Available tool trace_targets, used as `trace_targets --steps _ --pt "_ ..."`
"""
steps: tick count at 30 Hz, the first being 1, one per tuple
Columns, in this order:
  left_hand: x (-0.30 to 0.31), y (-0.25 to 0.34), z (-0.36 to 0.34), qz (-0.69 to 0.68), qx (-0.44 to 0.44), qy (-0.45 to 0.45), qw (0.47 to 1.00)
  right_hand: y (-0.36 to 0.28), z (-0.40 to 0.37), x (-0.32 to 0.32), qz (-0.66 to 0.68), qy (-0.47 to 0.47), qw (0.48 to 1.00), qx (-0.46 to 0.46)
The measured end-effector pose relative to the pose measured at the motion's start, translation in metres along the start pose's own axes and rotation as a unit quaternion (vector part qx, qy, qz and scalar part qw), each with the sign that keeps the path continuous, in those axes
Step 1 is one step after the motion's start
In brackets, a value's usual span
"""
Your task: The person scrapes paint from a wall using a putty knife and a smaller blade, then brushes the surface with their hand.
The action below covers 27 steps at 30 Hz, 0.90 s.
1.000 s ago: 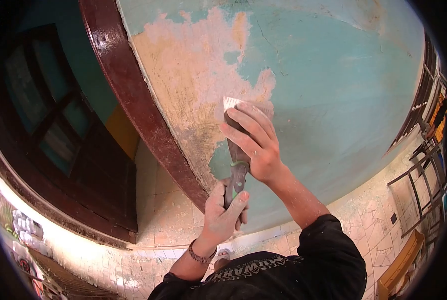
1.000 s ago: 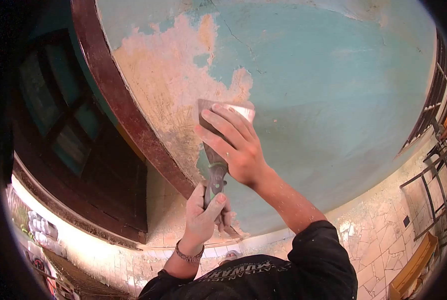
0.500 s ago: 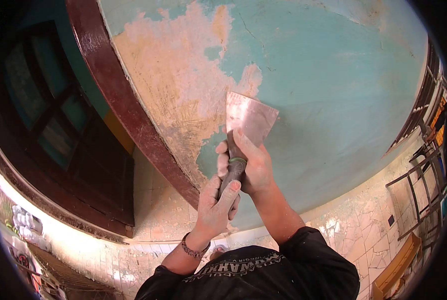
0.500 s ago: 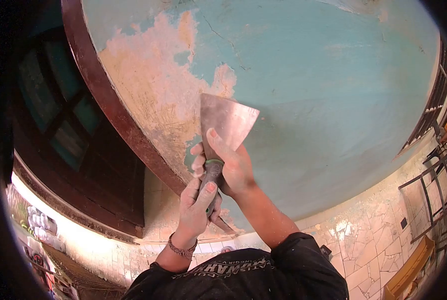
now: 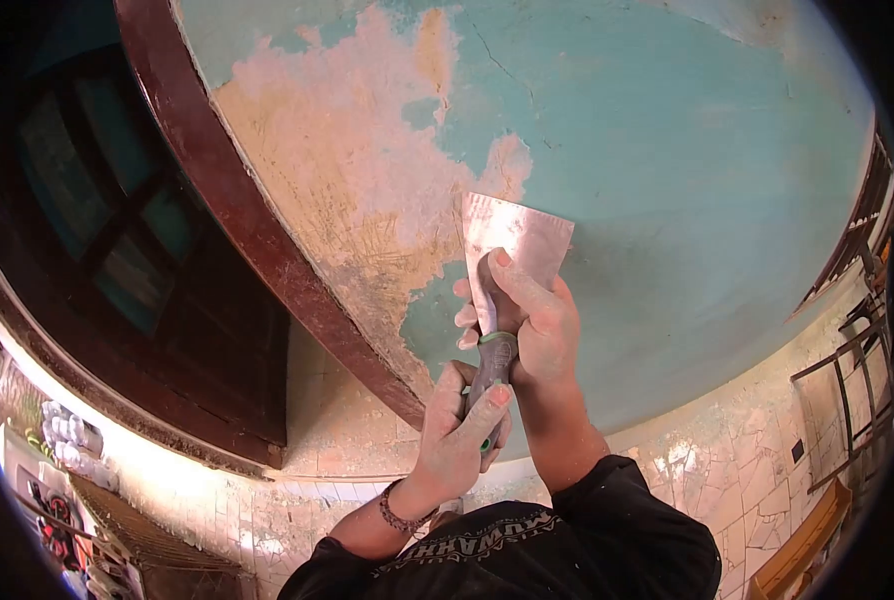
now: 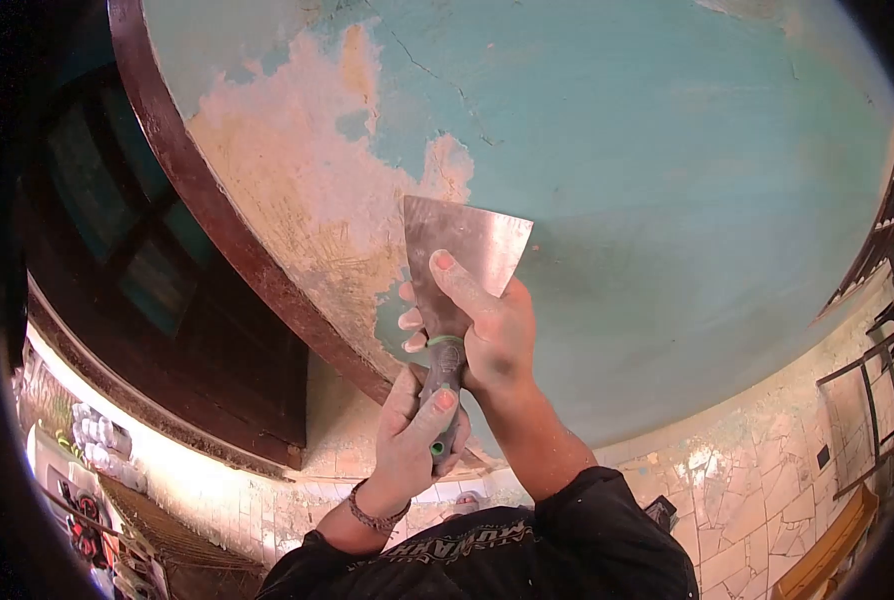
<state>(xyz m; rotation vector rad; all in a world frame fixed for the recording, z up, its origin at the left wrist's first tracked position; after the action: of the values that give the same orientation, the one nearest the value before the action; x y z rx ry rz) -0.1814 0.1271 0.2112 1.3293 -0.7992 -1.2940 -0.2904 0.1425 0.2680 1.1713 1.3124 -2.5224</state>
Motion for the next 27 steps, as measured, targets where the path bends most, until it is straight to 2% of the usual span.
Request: trace_targets --steps 2,4,9,12,18,21,24,26,27 --pt "-0.001 0.002 0.006 0.002 -0.009 0.000 1.000 0.001 0.002 0.002 -0.009 -0.001 1.000 -0.017" --pt "-0.003 0.011 0.012 0.044 -0.011 0.001 0.999 -0.015 0.008 -0.002 -0.030 -0.005 0.999 0.011" --pt "-0.008 0.003 0.009 -0.017 -0.005 0.001 1.000 -0.012 0.002 0.005 -0.051 -0.004 0.999 0.005" --pt "-0.019 0.014 0.014 0.037 0.009 0.000 0.999 -0.023 0.006 0.001 -0.066 -0.012 0.998 0.003" --pt "-0.016 0.009 0.014 0.035 0.001 0.005 0.999 -0.025 0.001 0.003 -0.055 0.014 0.996 0.066" --pt "-0.024 0.031 0.027 0.045 -0.017 0.010 0.999 -0.045 0.014 -0.006 -0.074 0.001 0.995 0.063" --pt "-0.024 0.028 0.022 0.039 -0.029 0.002 0.999 -0.045 0.008 -0.009 -0.059 -0.006 0.996 0.073" --pt "-0.019 0.013 0.014 0.020 0.014 0.012 1.000 -0.035 -0.001 0.000 -0.089 0.016 0.994 0.057" --pt "-0.020 0.014 0.017 0.022 0.009 0.011 1.000 -0.038 0.001 -0.001 -0.091 0.012 0.994 0.061"
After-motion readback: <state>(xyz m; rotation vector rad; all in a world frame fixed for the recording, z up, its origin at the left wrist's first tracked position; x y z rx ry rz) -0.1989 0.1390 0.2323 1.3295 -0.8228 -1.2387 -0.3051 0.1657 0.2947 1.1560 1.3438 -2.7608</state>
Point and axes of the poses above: each hand's wrist, its own z-axis towards the middle knuckle, its own x-axis out of the back of the hand, y = z × x, the point moved 10 cm from there along z, towards the middle knuckle, and after that the axes turned 15 degrees about -y, right-handed, at the moved point
